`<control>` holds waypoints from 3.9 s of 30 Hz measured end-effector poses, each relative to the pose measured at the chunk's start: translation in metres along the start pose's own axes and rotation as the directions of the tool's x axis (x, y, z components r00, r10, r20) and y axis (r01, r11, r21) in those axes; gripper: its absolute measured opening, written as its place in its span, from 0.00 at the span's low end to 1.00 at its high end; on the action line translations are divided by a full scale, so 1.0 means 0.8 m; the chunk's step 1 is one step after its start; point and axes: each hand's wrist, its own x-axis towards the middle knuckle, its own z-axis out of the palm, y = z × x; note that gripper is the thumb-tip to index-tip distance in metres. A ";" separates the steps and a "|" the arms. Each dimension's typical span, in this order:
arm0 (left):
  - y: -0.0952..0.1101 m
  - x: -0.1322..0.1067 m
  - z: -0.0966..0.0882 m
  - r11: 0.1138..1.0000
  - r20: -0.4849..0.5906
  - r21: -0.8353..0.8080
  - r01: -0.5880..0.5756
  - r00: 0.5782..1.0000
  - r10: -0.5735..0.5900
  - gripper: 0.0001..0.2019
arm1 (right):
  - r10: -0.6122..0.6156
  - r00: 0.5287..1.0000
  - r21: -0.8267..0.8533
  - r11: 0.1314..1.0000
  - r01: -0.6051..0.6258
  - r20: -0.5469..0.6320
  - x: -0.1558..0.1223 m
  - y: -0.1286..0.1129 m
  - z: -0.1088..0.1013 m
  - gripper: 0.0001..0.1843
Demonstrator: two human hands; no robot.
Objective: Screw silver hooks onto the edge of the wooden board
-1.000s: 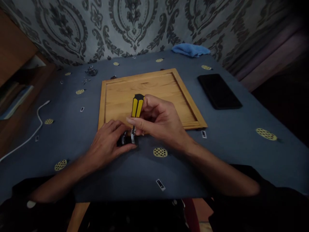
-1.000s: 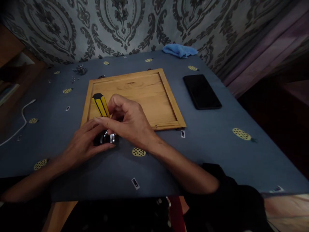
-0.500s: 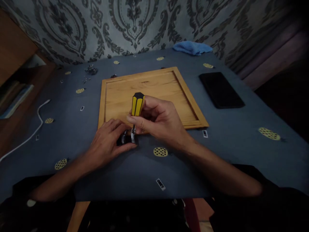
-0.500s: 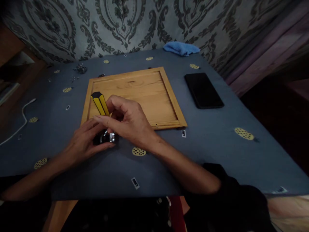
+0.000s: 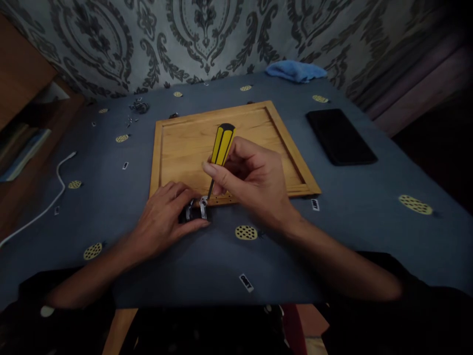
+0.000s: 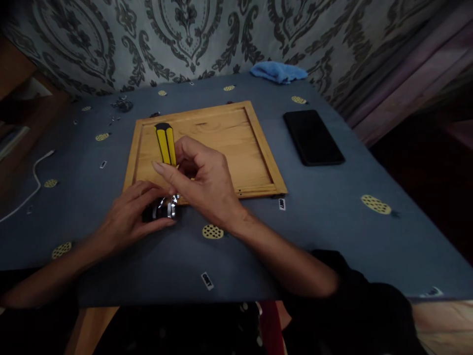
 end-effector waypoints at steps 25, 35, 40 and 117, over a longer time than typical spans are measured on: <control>-0.001 -0.001 0.002 0.999 0.020 0.010 0.034 0.999 -0.035 0.22 | 0.085 0.983 -0.024 0.996 -0.083 0.164 -0.003 -0.004 -0.004 0.16; -0.001 0.000 0.003 0.999 0.016 0.023 0.043 0.999 -0.044 0.23 | 0.078 0.984 0.001 0.997 -0.079 0.159 -0.002 -0.005 -0.003 0.16; -0.002 0.000 0.003 0.999 0.027 0.011 0.042 0.999 -0.042 0.24 | 0.098 0.982 0.021 0.994 -0.103 0.161 -0.002 -0.007 -0.002 0.17; -0.001 0.000 0.003 0.999 0.002 0.043 0.013 1.000 -0.013 0.24 | 0.070 0.972 -0.002 0.997 -0.071 0.225 -0.002 -0.003 -0.009 0.12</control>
